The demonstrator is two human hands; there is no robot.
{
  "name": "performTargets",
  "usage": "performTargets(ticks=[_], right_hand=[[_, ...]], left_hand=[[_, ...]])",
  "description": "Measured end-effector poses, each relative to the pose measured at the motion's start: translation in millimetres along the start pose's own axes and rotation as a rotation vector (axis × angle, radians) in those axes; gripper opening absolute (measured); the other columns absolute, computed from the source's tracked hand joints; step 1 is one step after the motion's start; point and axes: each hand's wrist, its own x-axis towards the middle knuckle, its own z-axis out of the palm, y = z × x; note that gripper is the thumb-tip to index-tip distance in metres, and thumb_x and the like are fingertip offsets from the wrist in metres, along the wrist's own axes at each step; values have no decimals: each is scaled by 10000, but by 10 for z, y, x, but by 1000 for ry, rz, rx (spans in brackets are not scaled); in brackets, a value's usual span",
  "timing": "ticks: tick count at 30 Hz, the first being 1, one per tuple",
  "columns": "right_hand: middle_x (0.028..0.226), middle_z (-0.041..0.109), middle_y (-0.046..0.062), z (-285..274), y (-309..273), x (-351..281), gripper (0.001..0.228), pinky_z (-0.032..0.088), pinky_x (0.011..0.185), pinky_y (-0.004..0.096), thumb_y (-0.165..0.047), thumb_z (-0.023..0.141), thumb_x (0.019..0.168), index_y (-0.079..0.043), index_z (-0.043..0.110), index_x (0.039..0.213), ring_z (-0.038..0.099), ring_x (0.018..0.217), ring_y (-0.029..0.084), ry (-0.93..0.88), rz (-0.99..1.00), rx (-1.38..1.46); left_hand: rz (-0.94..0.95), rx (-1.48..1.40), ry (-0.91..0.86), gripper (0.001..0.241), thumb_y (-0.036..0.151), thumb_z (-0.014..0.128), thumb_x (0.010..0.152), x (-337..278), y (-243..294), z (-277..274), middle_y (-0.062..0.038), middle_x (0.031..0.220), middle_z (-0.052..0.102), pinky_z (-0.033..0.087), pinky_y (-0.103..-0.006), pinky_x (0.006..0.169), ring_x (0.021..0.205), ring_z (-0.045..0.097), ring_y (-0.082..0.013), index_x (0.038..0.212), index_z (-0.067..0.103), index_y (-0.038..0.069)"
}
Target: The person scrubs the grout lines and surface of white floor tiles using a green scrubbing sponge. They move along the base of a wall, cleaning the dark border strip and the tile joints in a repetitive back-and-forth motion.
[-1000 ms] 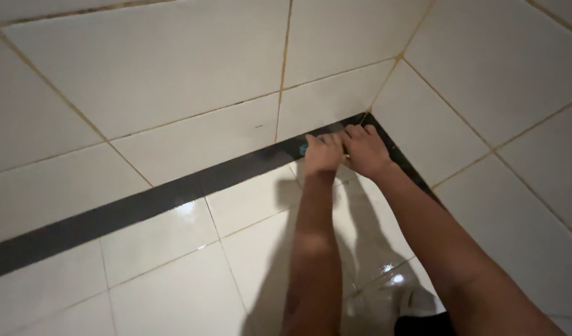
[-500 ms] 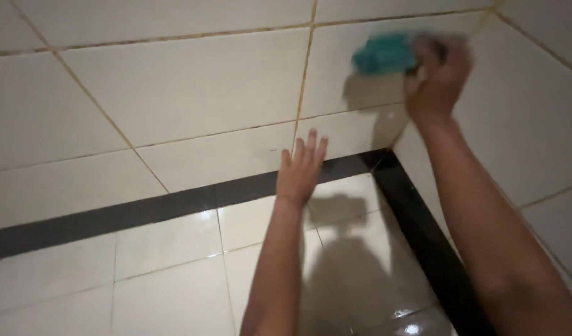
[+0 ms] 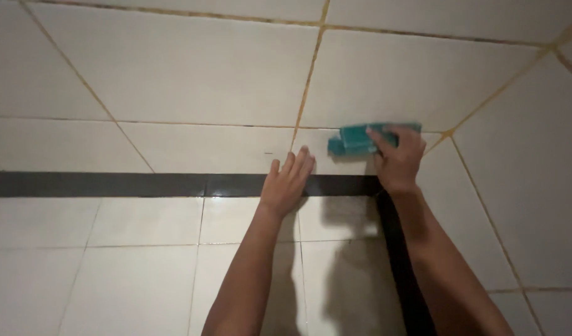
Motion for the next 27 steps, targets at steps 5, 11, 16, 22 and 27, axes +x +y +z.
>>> performTargets(ticks=[5, 11, 16, 22, 27], right_hand=[[1179, 632, 117, 235, 275, -470, 538, 422, 920, 512, -62, 792, 729, -259, 787, 1230, 574, 1121, 360, -98, -74, 167], [1202, 657, 99, 342, 446, -747, 502, 446, 924, 497, -46, 777, 728, -240, 776, 1191, 589, 1133, 330, -230, -64, 105], [1194, 628, 107, 37, 35, -193, 511, 409, 928, 500, -59, 804, 748, -254, 778, 1220, 567, 1119, 338, -202, -44, 186], [1147, 610, 124, 140, -78, -153, 601, 399, 916, 512, -47, 811, 689, -246, 778, 1256, 564, 1098, 352, -82, -54, 189], [1147, 670, 120, 459, 289, -646, 434, 497, 906, 477, -87, 785, 781, -282, 775, 1169, 611, 1051, 363, -147, -153, 192]], left_hand=[[21, -18, -37, 614, 223, 582, 901, -155, 64, 144, -134, 1617, 353, 416, -513, 1021, 1370, 473, -311, 1490, 455, 101], [33, 33, -40, 532, 208, 570, 948, -260, 103, 83, -119, 1588, 407, 404, -482, 1064, 1371, 474, -291, 1458, 498, 78], [62, -62, -109, 526, 264, 574, 929, -318, 14, 106, -143, 1579, 406, 393, -500, 1062, 1366, 457, -322, 1406, 503, 54], [-57, 69, -140, 604, 192, 570, 922, -344, -121, 170, -135, 1575, 412, 396, -481, 1056, 1350, 468, -289, 1497, 468, 40], [-121, 7, -125, 504, 163, 564, 956, -445, -286, -109, -126, 1614, 386, 393, -502, 1093, 1390, 464, -295, 1444, 470, 78]])
